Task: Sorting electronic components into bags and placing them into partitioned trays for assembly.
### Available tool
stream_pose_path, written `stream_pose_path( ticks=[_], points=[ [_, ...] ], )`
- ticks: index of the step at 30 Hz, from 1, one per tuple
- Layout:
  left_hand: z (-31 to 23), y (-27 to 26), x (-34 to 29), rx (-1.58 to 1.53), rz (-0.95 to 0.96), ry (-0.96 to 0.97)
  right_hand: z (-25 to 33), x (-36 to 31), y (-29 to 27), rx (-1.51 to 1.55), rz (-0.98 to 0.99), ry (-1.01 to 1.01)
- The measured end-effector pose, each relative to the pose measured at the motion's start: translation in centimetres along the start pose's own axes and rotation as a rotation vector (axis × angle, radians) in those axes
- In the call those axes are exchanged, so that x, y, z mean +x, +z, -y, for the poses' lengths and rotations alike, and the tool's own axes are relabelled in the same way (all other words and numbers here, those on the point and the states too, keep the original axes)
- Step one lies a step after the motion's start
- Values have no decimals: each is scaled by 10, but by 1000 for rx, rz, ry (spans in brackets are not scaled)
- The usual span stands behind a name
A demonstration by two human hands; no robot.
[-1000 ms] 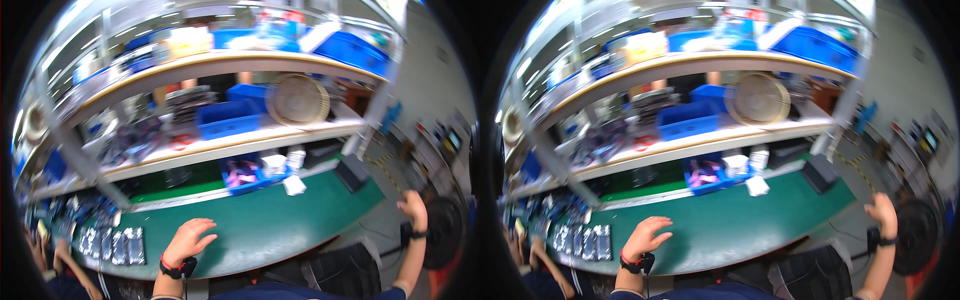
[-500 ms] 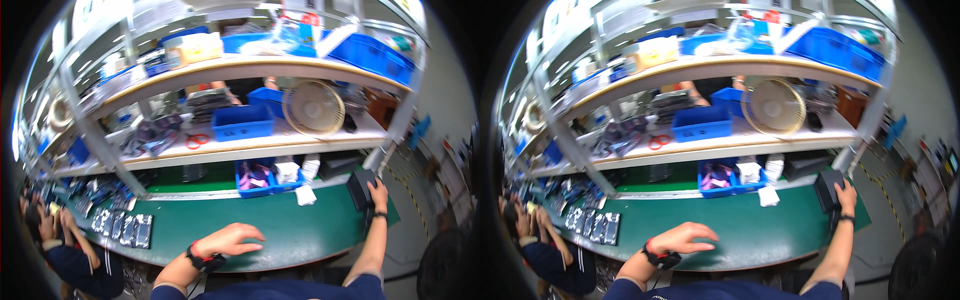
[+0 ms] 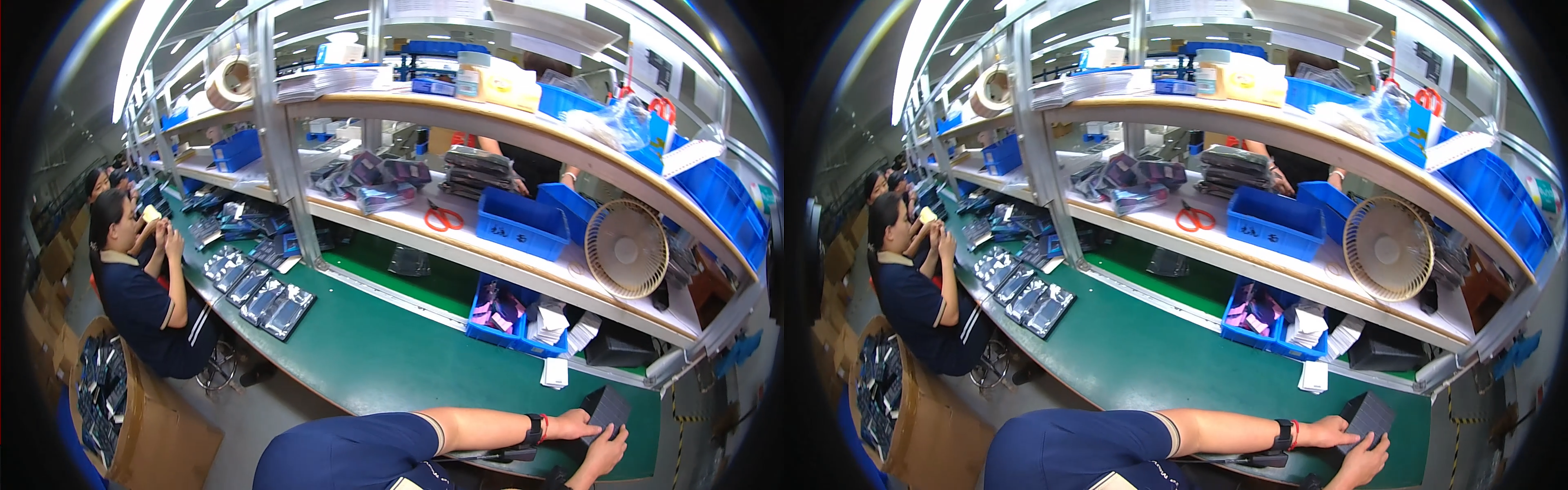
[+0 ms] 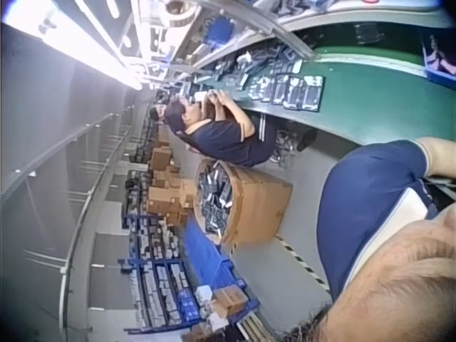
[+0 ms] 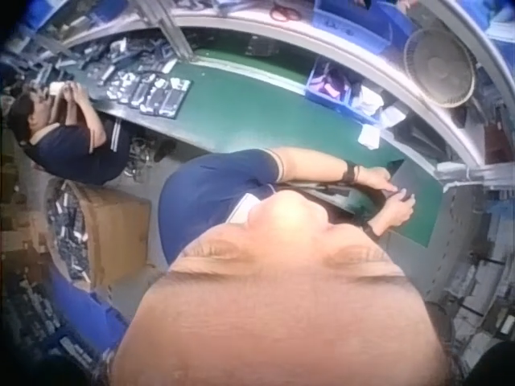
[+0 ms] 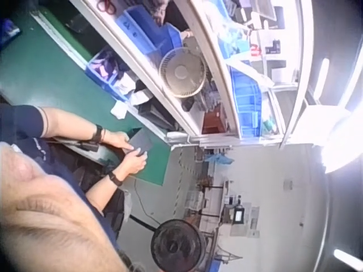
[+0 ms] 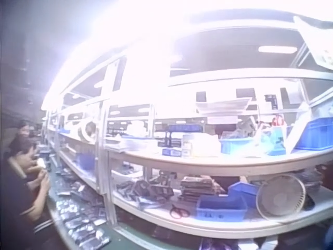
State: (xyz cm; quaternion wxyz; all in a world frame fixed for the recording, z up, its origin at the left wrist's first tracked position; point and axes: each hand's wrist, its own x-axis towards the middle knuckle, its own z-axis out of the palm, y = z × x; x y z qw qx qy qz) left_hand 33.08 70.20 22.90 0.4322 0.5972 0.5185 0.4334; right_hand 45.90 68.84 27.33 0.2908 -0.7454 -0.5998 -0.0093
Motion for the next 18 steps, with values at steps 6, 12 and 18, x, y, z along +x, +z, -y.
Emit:
stream_pose_path(
  ticks=[6,12,18],
  points=[
    [-15,-13,5,-240,32,-140,3,18,-3,73,26,33],
    [-22,-58,-33,-432,111,-140,-17,79,20,20,4,-75],
    [-13,-140,-130,86,-246,219,66,21,-26,-102,-106,-171]
  ],
)
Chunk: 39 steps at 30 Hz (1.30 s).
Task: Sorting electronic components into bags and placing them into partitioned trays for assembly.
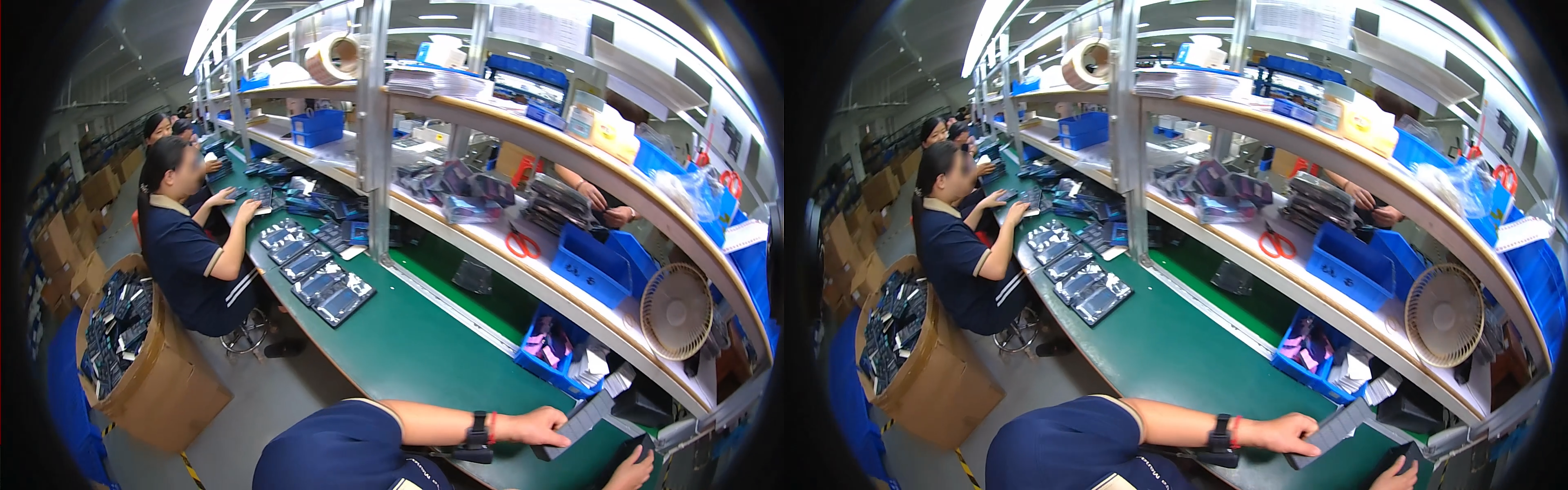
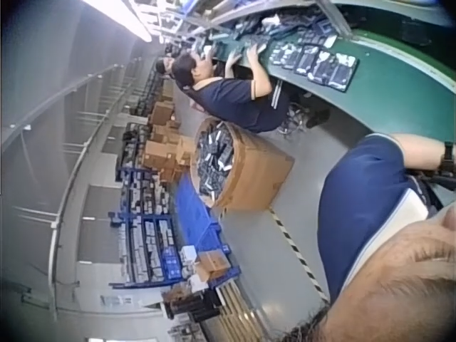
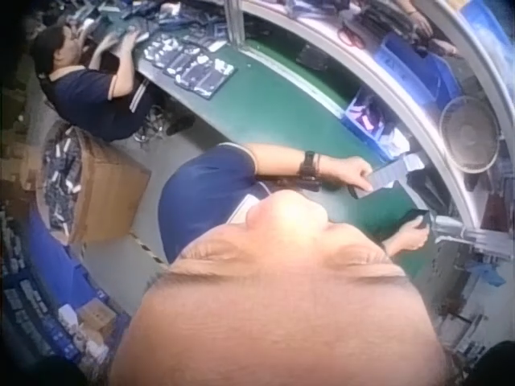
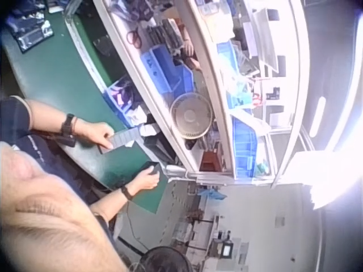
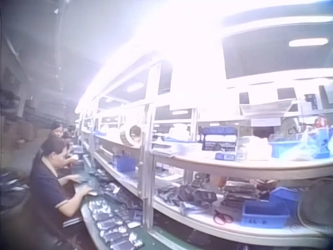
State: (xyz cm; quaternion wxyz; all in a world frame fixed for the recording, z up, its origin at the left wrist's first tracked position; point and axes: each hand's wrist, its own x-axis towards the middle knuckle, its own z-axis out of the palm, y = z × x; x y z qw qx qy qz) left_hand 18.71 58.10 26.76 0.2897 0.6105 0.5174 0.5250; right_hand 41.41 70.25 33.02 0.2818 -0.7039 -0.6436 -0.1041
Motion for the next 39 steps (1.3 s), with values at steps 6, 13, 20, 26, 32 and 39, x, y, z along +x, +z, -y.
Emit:
stream_pose_path(
  ticks=[6,13,20,26,32,39],
  points=[
    [-23,-64,-71,-271,-179,13,127,-133,15,1399,750,-305],
    [-44,-123,-123,160,-397,-109,197,-190,-16,1624,966,-257],
    [-16,-150,-141,-384,-372,-194,213,-189,-3,1520,912,-414],
    [-36,-207,-175,-190,-520,-312,188,-153,17,1730,1173,65],
    [-31,-191,-156,-145,-543,-394,119,-125,38,663,533,-401],
    [-33,-158,-156,34,-440,-306,238,-213,-10,1531,1224,-453]
  ],
)
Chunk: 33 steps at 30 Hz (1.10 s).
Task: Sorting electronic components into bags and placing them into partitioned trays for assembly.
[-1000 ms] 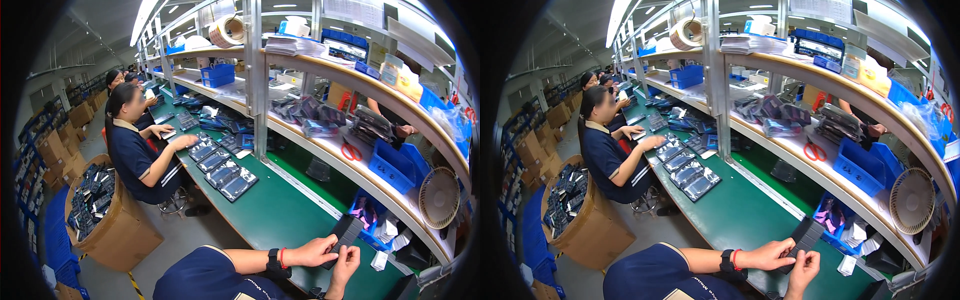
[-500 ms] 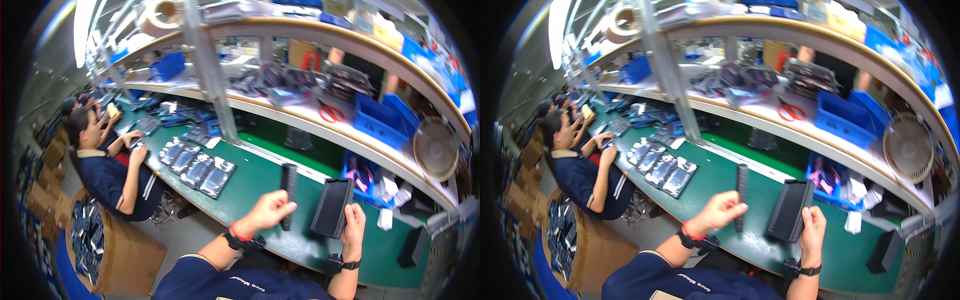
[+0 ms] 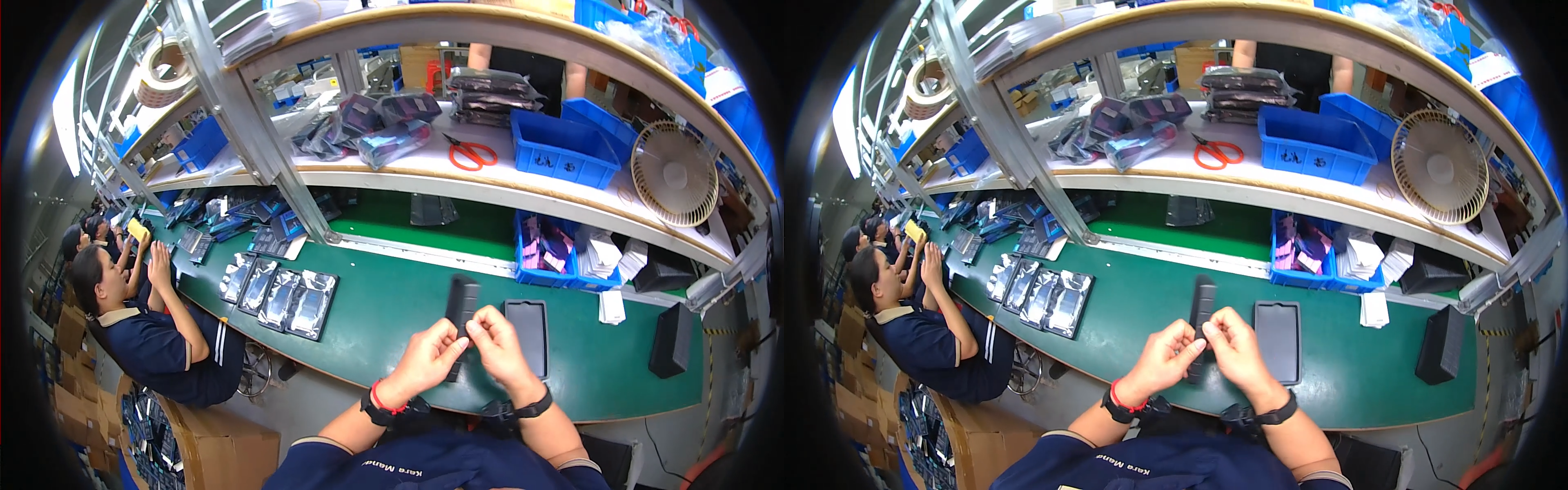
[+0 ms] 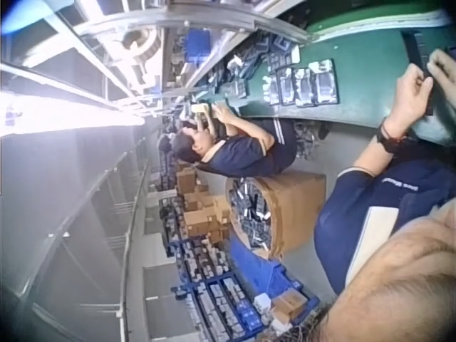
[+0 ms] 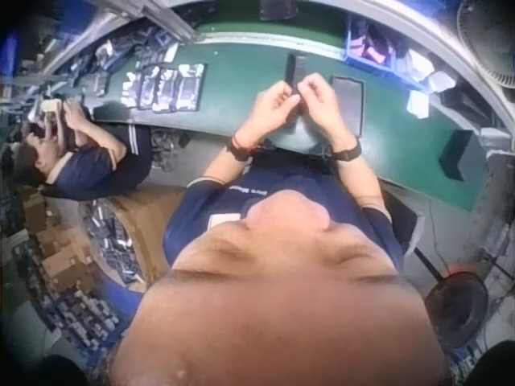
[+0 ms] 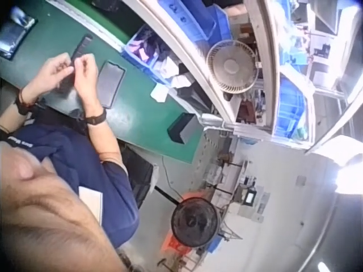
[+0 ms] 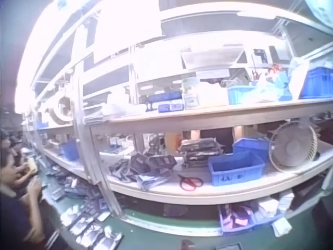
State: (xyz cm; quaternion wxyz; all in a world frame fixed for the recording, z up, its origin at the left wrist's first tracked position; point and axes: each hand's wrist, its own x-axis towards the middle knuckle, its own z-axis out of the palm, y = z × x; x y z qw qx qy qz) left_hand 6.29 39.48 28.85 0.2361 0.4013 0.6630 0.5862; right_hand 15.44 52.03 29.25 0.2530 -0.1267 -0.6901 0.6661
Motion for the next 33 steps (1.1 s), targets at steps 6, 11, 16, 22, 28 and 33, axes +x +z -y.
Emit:
stream_pose_path(
  ticks=[6,11,16,22,28,33],
  points=[
    [3,-20,-11,-244,-54,-85,-17,9,28,202,76,12],
    [-2,-52,-12,-215,-295,-150,-27,17,30,256,-153,140],
    [35,-92,5,533,-312,-173,-50,22,11,465,-142,410],
    [43,-57,-11,1088,-35,-231,-13,-14,-58,-1056,-445,-125],
    [64,-78,-12,1163,57,-260,-19,-46,-112,-1179,-369,372],
    [57,-97,-6,1131,-11,-174,-39,-46,-119,-842,-434,283]
  ],
)
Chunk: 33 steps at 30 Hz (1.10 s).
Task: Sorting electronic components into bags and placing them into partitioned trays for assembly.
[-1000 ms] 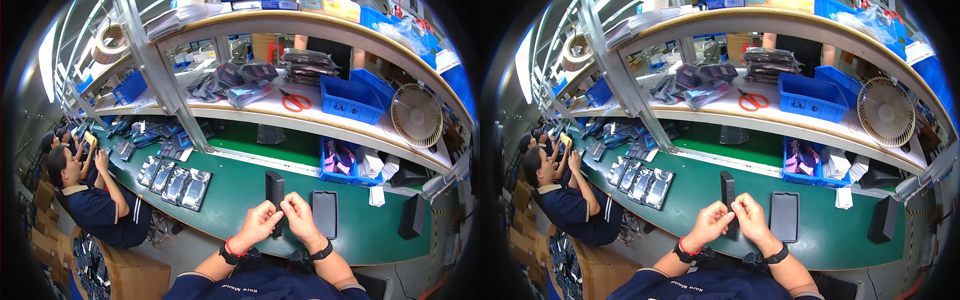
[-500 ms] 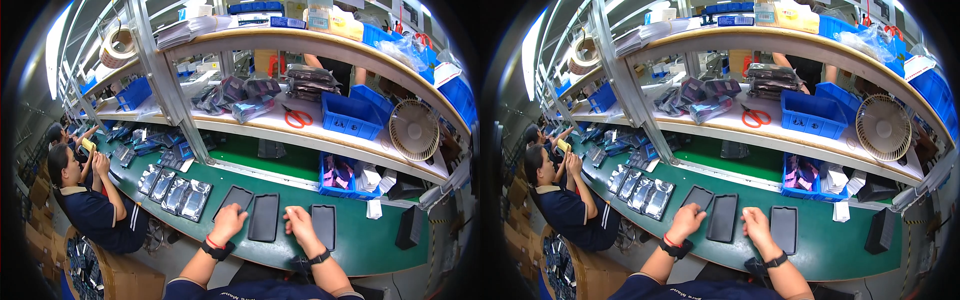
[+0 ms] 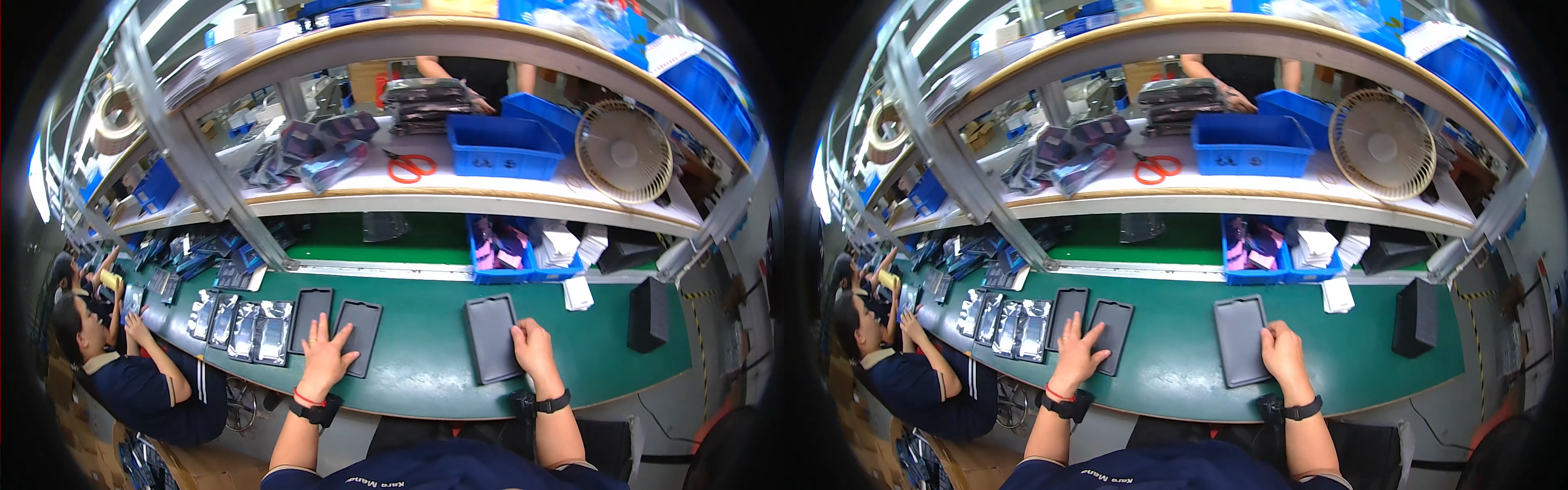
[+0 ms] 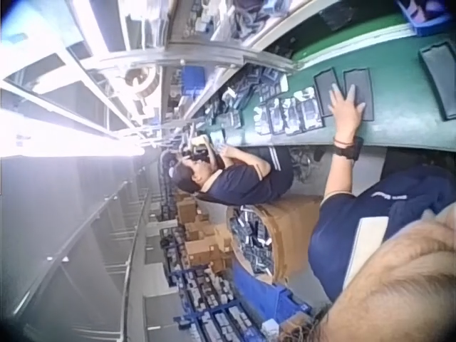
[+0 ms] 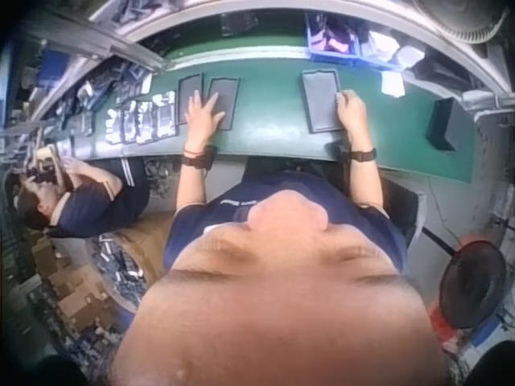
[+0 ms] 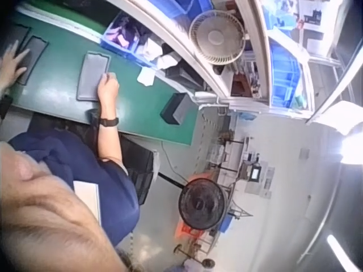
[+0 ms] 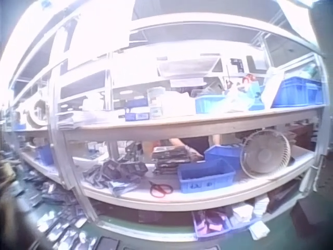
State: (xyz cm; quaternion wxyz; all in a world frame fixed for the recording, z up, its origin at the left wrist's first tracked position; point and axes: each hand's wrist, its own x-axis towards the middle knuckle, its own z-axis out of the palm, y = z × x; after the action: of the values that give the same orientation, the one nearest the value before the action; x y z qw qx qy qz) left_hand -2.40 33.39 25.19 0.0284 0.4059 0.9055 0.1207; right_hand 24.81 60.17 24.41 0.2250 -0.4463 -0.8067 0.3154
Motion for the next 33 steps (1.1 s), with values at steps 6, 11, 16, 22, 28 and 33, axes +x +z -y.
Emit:
stream_pose_path(
  ticks=[6,11,16,22,28,33],
  points=[
    [-114,-30,-11,-817,29,326,44,-20,-12,1102,310,132],
    [-179,8,4,-1262,197,191,56,-30,1,1097,303,-30],
    [-178,13,5,-1128,132,267,60,-33,-3,1082,319,94],
    [-141,1,20,-1099,44,-15,11,-19,-37,1154,79,254],
    [-130,22,24,-484,62,201,20,-34,-52,1129,120,191],
    [-198,2,4,-986,192,422,49,-50,-26,954,179,84]
  ],
)
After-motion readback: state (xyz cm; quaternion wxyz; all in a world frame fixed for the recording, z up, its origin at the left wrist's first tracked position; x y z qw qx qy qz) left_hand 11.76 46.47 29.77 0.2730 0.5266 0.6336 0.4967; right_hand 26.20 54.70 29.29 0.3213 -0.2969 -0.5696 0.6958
